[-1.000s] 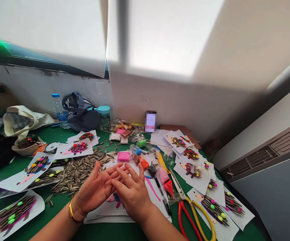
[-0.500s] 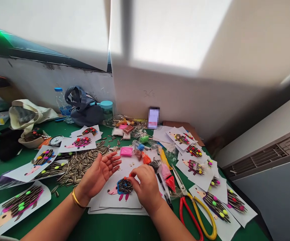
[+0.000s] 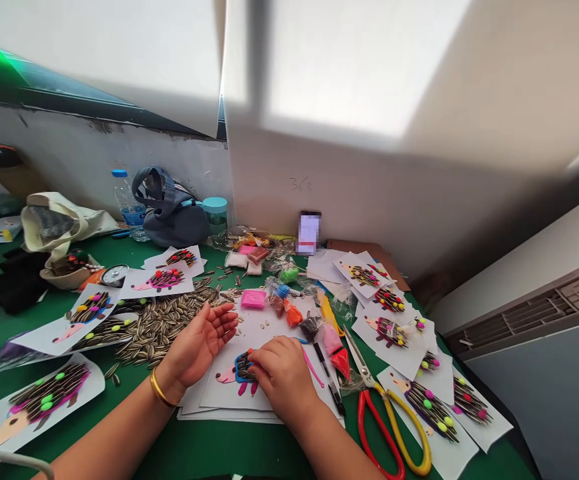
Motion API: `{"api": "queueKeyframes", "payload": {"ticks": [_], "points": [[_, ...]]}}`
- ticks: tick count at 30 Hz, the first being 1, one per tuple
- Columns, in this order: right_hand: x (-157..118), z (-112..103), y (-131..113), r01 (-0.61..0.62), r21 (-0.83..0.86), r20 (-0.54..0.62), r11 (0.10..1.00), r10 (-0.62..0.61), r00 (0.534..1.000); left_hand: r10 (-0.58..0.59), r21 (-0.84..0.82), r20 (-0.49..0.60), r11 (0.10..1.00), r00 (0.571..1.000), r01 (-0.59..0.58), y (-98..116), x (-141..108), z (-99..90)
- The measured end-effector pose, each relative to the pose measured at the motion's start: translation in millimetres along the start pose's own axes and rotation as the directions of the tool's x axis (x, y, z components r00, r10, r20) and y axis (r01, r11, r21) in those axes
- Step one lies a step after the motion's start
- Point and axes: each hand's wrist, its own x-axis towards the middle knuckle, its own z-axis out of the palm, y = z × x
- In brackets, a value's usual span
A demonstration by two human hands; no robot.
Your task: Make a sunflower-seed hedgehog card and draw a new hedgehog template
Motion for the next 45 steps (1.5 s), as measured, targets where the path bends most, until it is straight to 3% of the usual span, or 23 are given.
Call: {"api": "queueKeyframes", "payload": {"ticks": [5,10,21,30,45], "points": [[0,2,-2,-0.029,0.026,0.004,0.999,0.029,1.0,-0.002,0.001,-0.003,1.0,1.0,0.002,-2,2,-1.0],[-1,7,-3,0.012,-0.065,-0.046,0.998,-0.015,0.999,-0.008,0.011,-0.005,1.0,1.0,0.008,-2,1,-0.9],[-1,16,-6,-0.026,-0.138,-0.044,0.99,0.02,0.999,-0.004,0.0,0.0,1.0,1.0,0.004,-2,0,-1.1],[-1,22,-4,-0.064,-0.116,-0.046,0.991,0.059,0.997,-0.011,0.016,-0.011,1.0,1.0,0.012,-1,-1,2.1],[-3,14,-5,-0.127,-0.211,-0.046,0.969,0.12,0.992,-0.008,0.006,-0.016,1.0,1.0,0.008,0,-1,2.2]]}}
